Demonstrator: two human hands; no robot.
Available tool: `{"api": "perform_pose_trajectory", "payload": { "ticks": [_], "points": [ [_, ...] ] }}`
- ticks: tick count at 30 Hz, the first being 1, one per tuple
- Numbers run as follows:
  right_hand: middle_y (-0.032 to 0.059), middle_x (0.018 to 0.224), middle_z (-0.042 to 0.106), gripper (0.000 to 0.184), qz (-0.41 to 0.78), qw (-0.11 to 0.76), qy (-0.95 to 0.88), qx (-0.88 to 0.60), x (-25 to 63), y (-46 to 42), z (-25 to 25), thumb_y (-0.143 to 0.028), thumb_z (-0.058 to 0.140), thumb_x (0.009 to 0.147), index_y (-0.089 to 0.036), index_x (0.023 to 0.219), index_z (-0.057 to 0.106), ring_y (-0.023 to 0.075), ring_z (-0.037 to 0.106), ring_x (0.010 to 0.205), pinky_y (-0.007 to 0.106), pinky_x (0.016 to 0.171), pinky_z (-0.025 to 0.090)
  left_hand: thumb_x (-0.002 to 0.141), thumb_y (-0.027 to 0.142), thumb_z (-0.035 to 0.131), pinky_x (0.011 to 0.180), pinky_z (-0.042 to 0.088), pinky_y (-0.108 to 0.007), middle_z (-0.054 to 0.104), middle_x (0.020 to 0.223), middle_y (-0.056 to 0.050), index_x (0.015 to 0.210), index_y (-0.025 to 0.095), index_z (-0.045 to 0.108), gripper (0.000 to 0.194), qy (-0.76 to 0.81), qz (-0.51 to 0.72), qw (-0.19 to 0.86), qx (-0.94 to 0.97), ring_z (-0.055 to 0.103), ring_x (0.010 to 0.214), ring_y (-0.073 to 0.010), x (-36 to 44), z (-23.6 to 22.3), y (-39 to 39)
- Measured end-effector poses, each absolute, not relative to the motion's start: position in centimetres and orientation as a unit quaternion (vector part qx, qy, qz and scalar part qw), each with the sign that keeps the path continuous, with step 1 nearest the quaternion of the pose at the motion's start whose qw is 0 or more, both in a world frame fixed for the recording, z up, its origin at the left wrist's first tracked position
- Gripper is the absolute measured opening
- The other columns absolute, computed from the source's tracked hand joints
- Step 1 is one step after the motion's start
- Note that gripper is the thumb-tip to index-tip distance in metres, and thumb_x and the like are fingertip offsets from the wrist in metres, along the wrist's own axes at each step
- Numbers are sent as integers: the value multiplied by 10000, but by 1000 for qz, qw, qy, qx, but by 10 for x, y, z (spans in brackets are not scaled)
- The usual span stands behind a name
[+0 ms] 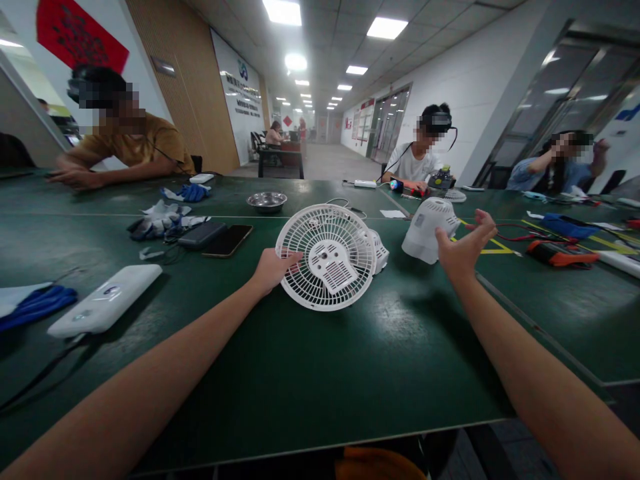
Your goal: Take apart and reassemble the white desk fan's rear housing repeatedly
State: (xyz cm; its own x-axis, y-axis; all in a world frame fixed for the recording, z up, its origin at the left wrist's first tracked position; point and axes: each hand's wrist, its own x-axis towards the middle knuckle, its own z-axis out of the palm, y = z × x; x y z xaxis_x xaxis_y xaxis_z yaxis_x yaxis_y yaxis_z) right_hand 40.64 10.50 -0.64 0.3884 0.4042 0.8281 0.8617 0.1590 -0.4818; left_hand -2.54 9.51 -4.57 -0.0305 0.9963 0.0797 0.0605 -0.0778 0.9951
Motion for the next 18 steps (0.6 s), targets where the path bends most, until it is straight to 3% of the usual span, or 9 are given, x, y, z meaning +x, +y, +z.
{"api": "perform_pose_trajectory", "payload": {
  "ticks": [3,6,9,13,18],
  "points": [
    [142,1240,563,572,-143,587,-565,-562,362,92,1,-400,675,782,-170,1268,480,264,584,1009,431,916,489,780,229,794,744,622,-376,771,903,-93,918,146,741,170,501,513,459,524,740,781,-218,-26,-46,96],
    [67,944,669,323,54,506,-670,-541,319,83,-6,-473,572,868,-195,1021,635,225,611,837,381,798,509,773,221,799,737,621,-375,770,891,-94,906,144,742,164,510,515,453,519,739,768,-220,-25,-46,95],
    [48,807,684,319,157,425,-707,-543,288,74,-15,-495,605,843,-191,846,701,219,604,763,363,734,504,774,236,799,716,622,-376,768,862,-92,904,137,741,173,513,514,444,525,738,746,-223,-25,-44,93],
    [18,711,690,300,312,414,-679,-519,267,64,-24,-482,628,842,-201,842,733,205,606,683,350,675,511,770,258,801,707,626,-377,765,851,-91,901,132,737,193,505,522,433,533,737,744,-225,-24,-44,92],
    [29,869,740,263,563,432,-553,-437,254,59,-33,-485,669,833,-246,939,700,210,668,776,415,775,571,763,250,799,687,621,-356,761,836,-87,880,129,735,180,514,532,417,528,728,720,-214,-22,-47,94]
  ]
}}
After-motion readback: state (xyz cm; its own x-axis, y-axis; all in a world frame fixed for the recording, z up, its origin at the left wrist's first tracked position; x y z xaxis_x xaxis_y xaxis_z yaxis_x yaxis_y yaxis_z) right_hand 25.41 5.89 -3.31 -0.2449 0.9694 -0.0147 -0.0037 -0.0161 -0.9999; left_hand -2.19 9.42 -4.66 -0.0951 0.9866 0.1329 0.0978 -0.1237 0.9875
